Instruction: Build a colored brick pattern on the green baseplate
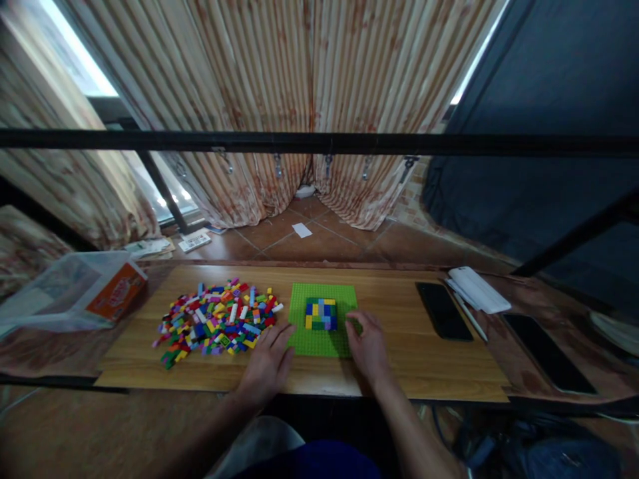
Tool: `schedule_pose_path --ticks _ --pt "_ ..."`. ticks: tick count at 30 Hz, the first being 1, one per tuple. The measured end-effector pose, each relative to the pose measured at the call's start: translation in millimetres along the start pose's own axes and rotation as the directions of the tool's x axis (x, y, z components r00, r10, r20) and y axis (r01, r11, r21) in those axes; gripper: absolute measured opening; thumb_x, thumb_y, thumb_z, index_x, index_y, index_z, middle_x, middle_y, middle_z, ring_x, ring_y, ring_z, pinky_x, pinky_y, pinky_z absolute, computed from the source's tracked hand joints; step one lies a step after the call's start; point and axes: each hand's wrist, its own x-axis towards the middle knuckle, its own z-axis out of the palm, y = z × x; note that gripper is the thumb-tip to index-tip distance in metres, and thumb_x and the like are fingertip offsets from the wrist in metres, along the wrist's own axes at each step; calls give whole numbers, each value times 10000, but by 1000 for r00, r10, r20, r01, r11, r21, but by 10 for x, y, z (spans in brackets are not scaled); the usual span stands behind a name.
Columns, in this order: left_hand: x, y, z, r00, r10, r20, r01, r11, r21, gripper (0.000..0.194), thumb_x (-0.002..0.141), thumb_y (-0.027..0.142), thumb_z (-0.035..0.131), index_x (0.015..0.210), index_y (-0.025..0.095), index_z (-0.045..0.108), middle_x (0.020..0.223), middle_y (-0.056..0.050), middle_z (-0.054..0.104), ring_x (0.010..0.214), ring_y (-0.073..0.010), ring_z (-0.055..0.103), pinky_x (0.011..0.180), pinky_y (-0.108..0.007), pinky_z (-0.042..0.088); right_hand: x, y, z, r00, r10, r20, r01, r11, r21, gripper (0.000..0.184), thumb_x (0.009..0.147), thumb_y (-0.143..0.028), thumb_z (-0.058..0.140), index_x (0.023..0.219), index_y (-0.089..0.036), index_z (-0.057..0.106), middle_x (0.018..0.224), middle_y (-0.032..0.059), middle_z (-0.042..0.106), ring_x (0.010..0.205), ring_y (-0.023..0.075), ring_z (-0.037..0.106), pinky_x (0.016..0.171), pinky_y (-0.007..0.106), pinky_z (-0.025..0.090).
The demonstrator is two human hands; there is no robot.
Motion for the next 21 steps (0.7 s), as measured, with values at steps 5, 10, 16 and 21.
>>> schedule_pose_path --ticks 5,10,16,21 --pt "-643 -294 -199 994 -8 -107 11 999 30 342 896 126 460 1229 179 523 1187 -111 592 1096 -223 562 933 -396 500 -602 -214 80 999 -36 11 37 998 -52 210 880 -306 501 968 -207 664 1076 101 647 1038 245 569 921 449 460" --pt "-892 -458 -369 986 -110 -125 118 992 54 247 911 142 462 1132 192 560 1109 -94 619 1037 -215 589 896 -399 522 -871 -570 308 983 -119 141 122 992 -10 189 904 -271 495 977 -232 665 1093 85 641 1050 233 566 907 423 480" --pt "-894 -546 -503 978 -188 -95 186 982 -26 219 920 157 450 1096 205 569 1088 -82 620 1046 -209 587 892 -396 527 -830 -898 630 954 -191 231 190 981 24 203 899 -221 474 990 -241 654 1094 81 635 1036 237 563 891 428 486" --pt "-854 -588 -545 979 -191 -66 184 978 -100 199 909 144 449 1039 193 592 1056 -83 628 1010 -197 597 878 -373 529 -660 -1057 863 934 -259 247 276 961 -36 237 891 -193 458 1038 -234 639 1117 78 617 1040 245 542 914 433 456"
